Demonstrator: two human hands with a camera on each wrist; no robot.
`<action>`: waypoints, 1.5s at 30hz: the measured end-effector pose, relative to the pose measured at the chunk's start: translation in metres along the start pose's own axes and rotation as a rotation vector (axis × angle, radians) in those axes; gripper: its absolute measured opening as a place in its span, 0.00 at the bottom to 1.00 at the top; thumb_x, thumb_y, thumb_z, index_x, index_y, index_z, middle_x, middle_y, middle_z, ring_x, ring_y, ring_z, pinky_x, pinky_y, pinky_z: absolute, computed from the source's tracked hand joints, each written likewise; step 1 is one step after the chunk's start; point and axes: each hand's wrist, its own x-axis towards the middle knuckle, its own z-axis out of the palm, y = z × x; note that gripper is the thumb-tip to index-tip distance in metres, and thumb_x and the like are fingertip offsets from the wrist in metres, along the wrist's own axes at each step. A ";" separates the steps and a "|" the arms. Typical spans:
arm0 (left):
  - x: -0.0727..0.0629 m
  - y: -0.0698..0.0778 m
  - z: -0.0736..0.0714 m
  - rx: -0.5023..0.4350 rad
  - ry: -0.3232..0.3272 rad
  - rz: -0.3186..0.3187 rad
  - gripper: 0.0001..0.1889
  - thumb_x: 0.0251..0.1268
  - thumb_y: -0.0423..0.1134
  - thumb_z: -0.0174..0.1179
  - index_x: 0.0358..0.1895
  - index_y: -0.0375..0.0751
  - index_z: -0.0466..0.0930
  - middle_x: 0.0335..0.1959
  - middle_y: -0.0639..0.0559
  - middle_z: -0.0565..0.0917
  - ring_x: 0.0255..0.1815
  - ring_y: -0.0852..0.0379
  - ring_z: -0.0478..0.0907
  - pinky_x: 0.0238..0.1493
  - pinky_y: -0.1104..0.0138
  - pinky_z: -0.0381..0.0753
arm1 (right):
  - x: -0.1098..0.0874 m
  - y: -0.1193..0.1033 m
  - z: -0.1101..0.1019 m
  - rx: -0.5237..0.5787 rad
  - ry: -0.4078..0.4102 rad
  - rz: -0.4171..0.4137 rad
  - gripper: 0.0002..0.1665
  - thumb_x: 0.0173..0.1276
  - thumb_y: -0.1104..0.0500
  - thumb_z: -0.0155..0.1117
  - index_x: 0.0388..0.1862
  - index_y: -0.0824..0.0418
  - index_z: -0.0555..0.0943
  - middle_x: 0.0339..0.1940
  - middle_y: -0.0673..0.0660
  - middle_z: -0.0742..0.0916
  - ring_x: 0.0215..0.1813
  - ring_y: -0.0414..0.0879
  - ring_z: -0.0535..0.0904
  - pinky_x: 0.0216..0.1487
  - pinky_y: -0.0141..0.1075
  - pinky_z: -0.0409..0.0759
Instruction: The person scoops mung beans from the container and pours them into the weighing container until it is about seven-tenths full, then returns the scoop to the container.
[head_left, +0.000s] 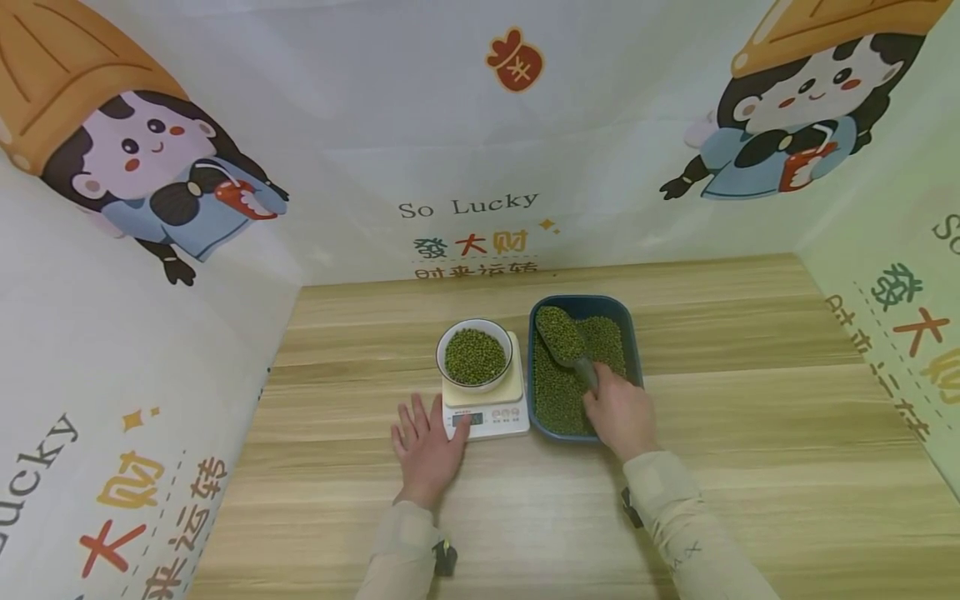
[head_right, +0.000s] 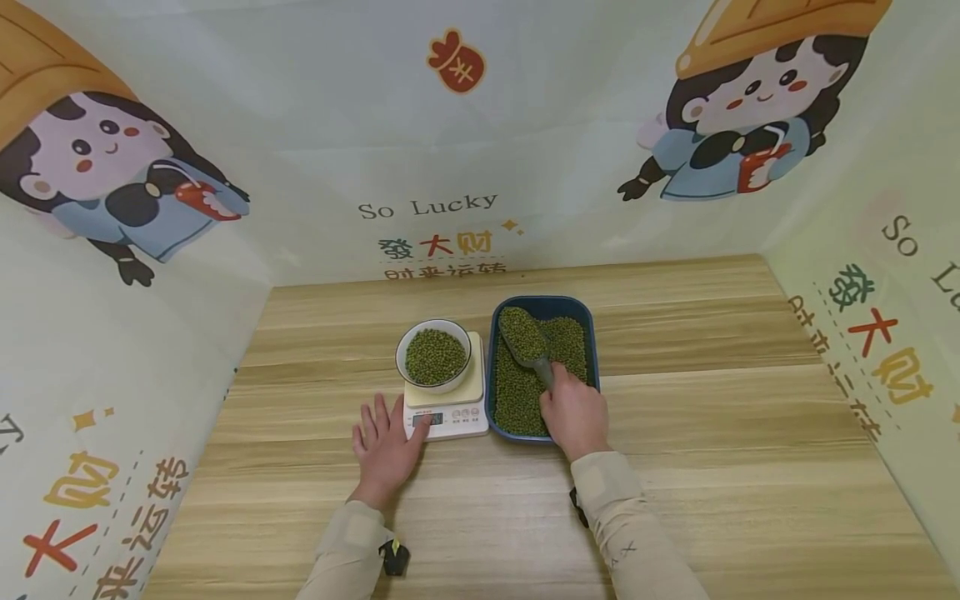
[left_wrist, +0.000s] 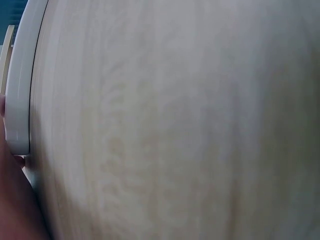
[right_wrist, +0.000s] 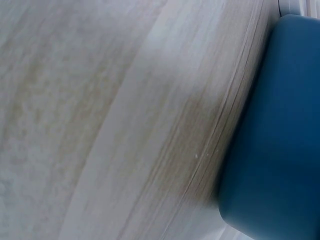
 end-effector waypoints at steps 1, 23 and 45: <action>-0.001 0.000 0.000 -0.002 0.002 0.000 0.40 0.60 0.68 0.30 0.70 0.46 0.49 0.71 0.40 0.37 0.69 0.41 0.27 0.62 0.45 0.30 | 0.000 0.000 0.000 0.001 0.000 0.001 0.23 0.55 0.60 0.56 0.51 0.66 0.73 0.29 0.60 0.84 0.18 0.47 0.76 0.16 0.40 0.72; 0.002 -0.001 0.006 0.002 0.050 0.002 0.39 0.60 0.69 0.29 0.69 0.48 0.50 0.71 0.42 0.38 0.69 0.42 0.28 0.62 0.46 0.29 | 0.000 0.000 -0.001 -0.015 0.000 -0.002 0.23 0.56 0.60 0.57 0.51 0.67 0.73 0.26 0.60 0.84 0.14 0.45 0.73 0.13 0.37 0.68; 0.003 -0.004 0.012 -0.001 0.064 -0.002 0.40 0.59 0.70 0.29 0.69 0.48 0.50 0.71 0.42 0.38 0.69 0.42 0.28 0.62 0.46 0.26 | 0.000 0.001 0.003 -0.026 0.012 -0.017 0.22 0.54 0.59 0.58 0.49 0.67 0.75 0.23 0.60 0.83 0.13 0.45 0.71 0.11 0.37 0.67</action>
